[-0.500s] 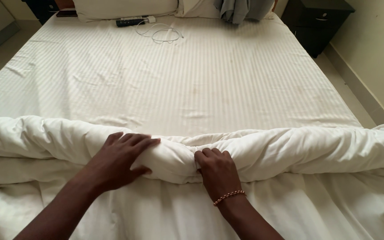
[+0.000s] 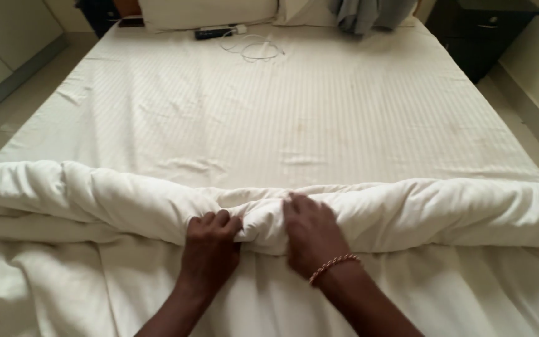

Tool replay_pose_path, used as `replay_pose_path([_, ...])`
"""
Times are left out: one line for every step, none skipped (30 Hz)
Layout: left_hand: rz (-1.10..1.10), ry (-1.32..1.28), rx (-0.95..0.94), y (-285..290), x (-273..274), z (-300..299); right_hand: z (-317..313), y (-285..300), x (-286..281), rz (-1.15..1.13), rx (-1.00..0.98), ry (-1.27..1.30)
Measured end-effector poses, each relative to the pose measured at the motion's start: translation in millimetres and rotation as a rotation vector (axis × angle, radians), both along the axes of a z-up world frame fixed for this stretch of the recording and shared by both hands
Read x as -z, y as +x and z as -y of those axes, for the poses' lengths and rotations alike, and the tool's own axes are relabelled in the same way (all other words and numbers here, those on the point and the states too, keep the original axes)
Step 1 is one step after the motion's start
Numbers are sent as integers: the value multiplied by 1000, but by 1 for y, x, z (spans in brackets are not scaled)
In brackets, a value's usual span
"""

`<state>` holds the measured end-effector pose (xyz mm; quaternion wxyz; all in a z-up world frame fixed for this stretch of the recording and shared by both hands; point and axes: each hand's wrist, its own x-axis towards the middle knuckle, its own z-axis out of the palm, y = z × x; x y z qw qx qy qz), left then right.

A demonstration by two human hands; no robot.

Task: The person rolls a white duvet or comforter tightly into a cylindrical shape on a bed. They use both hands to fold the edge over and then roll it forward repeatedly, smoothing the fabric as they go.

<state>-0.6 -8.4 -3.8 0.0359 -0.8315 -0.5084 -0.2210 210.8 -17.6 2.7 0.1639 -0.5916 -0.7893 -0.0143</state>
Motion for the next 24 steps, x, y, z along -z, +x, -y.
replay_pose_path([24, 31, 7, 2, 1, -2, 0, -9, -1, 7, -77, 119])
replay_pose_path([47, 61, 15, 5, 2, -4, -1, -17, -2, 14, -154, 238])
replay_pose_path([47, 70, 2, 2, 5, -4, -3, -26, 0, 14, -168, 247])
replay_pose_path([21, 69, -6, 0, 9, -3, -5, -35, 3, -15, -205, 213])
replay_pose_path([-7, 59, -6, -1, 13, 0, -3, -43, 7, -45, -234, 170])
replay_pose_path([-8, 59, -11, -2, 14, 0, -6, -45, 8, -47, -239, 170])
replay_pose_path([11, 61, 4, -4, 15, 4, -6, -48, 10, -67, -183, 87])
replay_pose_path([31, 64, 18, -6, 16, 7, -6, -50, 13, -86, -127, 5])
replay_pose_path([27, 61, 11, -9, 13, 7, -5, -52, 14, -90, -134, 2])
replay_pose_path([43, 34, 49, -12, 11, 7, -4, -53, 15, -75, -93, 2])
replay_pose_path([64, 11, 89, -13, 7, 4, -5, -53, 14, -55, -49, 7])
replay_pose_path([64, 14, 84, -18, -4, 1, -5, -54, 13, -55, -54, 9])
replay_pose_path([102, -118, 156, -23, -13, -3, -6, -54, 13, -56, -50, 16])
replay_pose_path([139, -249, 228, -26, -23, -6, -6, -54, 12, -57, -46, 23])
replay_pose_path([140, -254, 228, -36, -33, -10, -5, -54, 10, -57, -47, 18])
replay_pose_path([138, -390, 262, -44, -42, -15, -3, -54, 8, -63, -44, 26])
replay_pose_path([134, -527, 293, -54, -51, -19, -1, -54, 6, -72, -42, 35])
replay_pose_path([133, -532, 292, -68, -46, -26, 1, -54, 6, -74, -42, 30])
replay_pose_path([-26, -301, 325, -84, -43, -36, 1, -54, 6, -73, -43, 48])
replay_pose_path([-184, -68, 352, -100, -40, -46, 1, -55, 5, -73, -45, 66])
replay_pose_path([-187, -63, 348, -104, -48, -48, -1, -55, 4, -75, -48, 72])
replay_pose_path([-179, -185, 292, -109, -56, -51, -2, -56, 3, -75, -43, 72])
replay_pose_path([-168, -312, 232, -113, -62, -50, -1, -56, 3, -74, -40, 66])
replay_pose_path([-169, -314, 227, -112, -59, -50, 0, -56, 4, -75, -44, 63])
